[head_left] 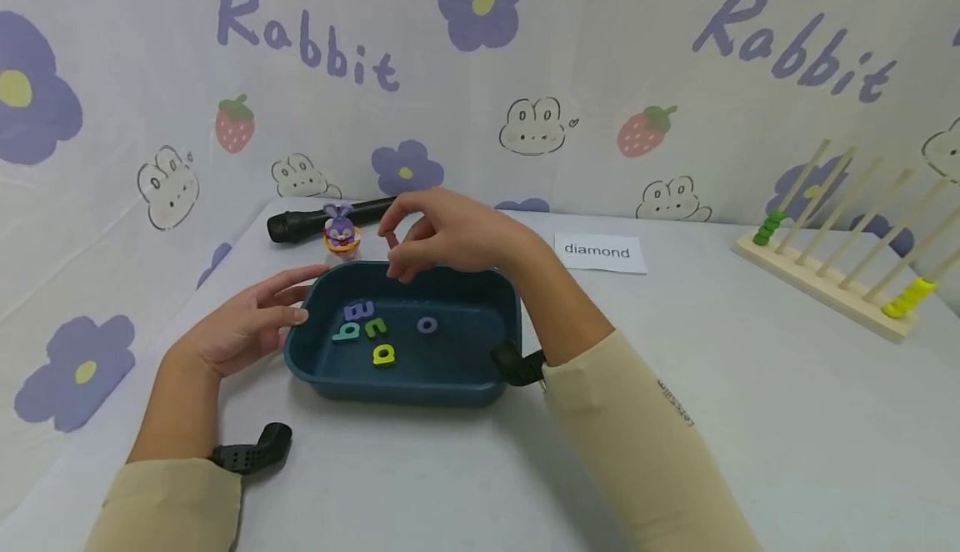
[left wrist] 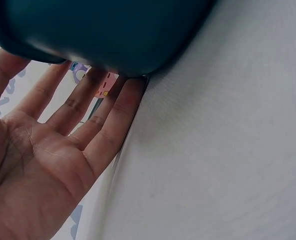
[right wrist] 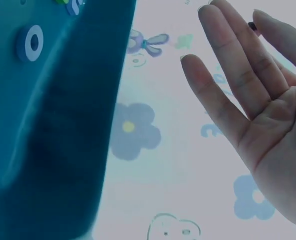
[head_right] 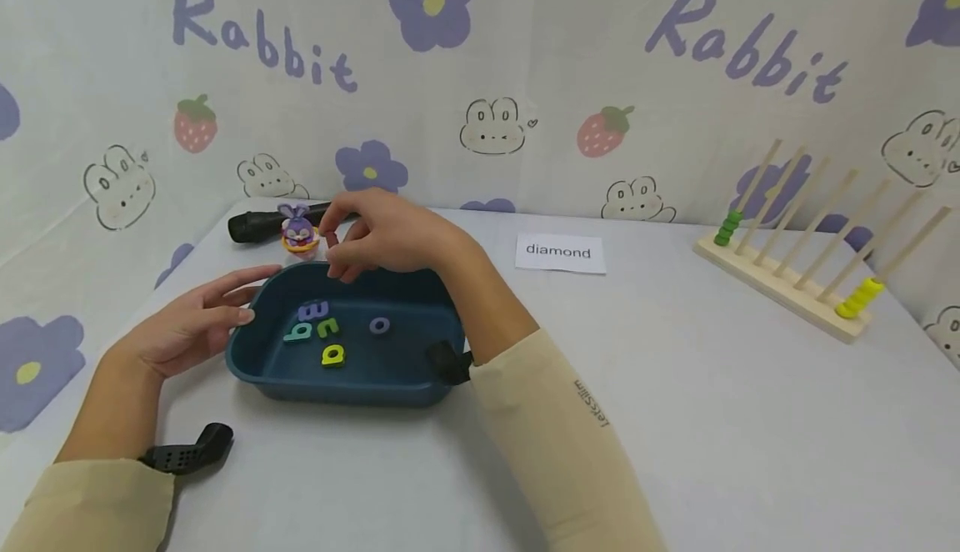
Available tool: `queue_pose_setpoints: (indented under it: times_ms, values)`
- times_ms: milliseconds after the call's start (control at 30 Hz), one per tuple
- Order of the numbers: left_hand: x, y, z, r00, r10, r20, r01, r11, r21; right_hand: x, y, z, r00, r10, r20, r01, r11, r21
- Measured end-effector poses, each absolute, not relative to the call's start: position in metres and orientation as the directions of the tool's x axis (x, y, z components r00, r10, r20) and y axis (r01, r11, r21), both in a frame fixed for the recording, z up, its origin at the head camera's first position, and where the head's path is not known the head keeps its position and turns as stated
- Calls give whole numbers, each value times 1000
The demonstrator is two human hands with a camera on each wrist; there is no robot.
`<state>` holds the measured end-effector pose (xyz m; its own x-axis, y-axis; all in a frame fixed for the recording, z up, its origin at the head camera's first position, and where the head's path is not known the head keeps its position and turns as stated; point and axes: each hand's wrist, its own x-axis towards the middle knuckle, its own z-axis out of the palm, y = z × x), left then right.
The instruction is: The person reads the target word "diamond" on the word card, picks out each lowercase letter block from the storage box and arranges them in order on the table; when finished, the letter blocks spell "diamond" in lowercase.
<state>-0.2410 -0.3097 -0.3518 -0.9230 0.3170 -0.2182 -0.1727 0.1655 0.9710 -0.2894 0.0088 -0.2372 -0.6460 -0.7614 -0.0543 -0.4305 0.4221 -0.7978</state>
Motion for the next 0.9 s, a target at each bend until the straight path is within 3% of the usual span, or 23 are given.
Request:
queue_pose_setpoints:
  times_ms: [533, 900]
  values:
    - [-241, -309, -354, -923, 333, -194, -138, 182, 973, -263, 61, -244, -779, -605, 164, -506, 454, -733]
    - [-240, -309, -354, -921, 342, -188, -143, 154, 978, -254, 83, -256, -810, -558, 179, -494, 486, -722]
